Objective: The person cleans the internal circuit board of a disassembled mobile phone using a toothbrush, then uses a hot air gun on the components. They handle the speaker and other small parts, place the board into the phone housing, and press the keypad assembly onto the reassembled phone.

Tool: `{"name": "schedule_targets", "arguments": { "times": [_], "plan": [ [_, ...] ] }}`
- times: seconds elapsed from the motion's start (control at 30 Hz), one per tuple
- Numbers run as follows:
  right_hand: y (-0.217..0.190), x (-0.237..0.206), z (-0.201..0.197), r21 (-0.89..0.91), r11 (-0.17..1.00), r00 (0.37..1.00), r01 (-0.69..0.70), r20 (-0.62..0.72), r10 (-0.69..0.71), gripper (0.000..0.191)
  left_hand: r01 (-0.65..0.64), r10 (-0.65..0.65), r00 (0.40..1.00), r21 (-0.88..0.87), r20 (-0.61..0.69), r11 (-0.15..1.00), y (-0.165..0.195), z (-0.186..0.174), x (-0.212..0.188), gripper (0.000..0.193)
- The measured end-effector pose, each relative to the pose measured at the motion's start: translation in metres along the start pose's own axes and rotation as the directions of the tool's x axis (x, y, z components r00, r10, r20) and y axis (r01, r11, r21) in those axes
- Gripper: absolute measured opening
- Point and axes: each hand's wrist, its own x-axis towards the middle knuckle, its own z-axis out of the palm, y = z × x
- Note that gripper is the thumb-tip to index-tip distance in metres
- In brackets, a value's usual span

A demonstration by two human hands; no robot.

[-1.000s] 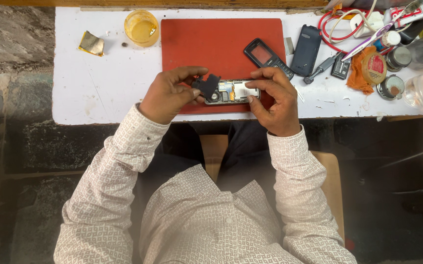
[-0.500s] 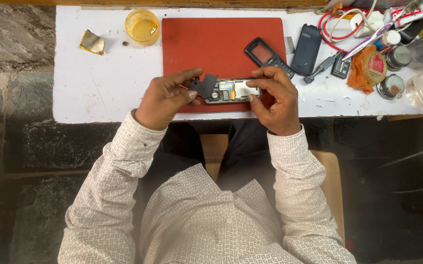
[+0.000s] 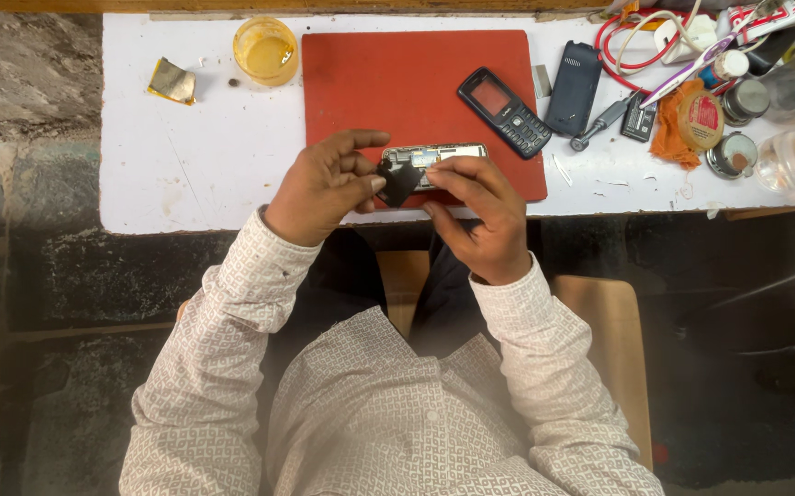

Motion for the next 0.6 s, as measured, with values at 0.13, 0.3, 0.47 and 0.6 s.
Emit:
{"name": "schedule_targets", "arguments": {
  "times": [0.13,0.3,0.47,0.6],
  "plan": [
    [0.001,0.006,0.009,-0.021,1.0,0.999,-0.002,-0.043,0.001,0.037,0.024,-0.02,0.999,0.114,-0.037,0.993,0.0,-0.001,0.002,0.028],
    [0.0,0.007,0.017,-0.119,0.993,1.0,-0.003,-0.011,0.001,0.027,-0.022,0.028,0.999,0.124,-0.043,0.992,-0.003,0.0,0.003,0.024],
    [-0.001,0.007,0.027,-0.376,0.923,0.976,0.084,-0.155,-0.152,0.024,-0.148,0.151,0.987,0.054,-0.056,0.987,-0.002,0.009,0.001,0.043],
    [0.001,0.007,0.032,-0.399,0.914,0.967,0.078,-0.191,-0.166,0.026,-0.139,0.19,0.974,0.346,-0.12,0.928,0.003,0.014,-0.004,0.05]
  ]
}}
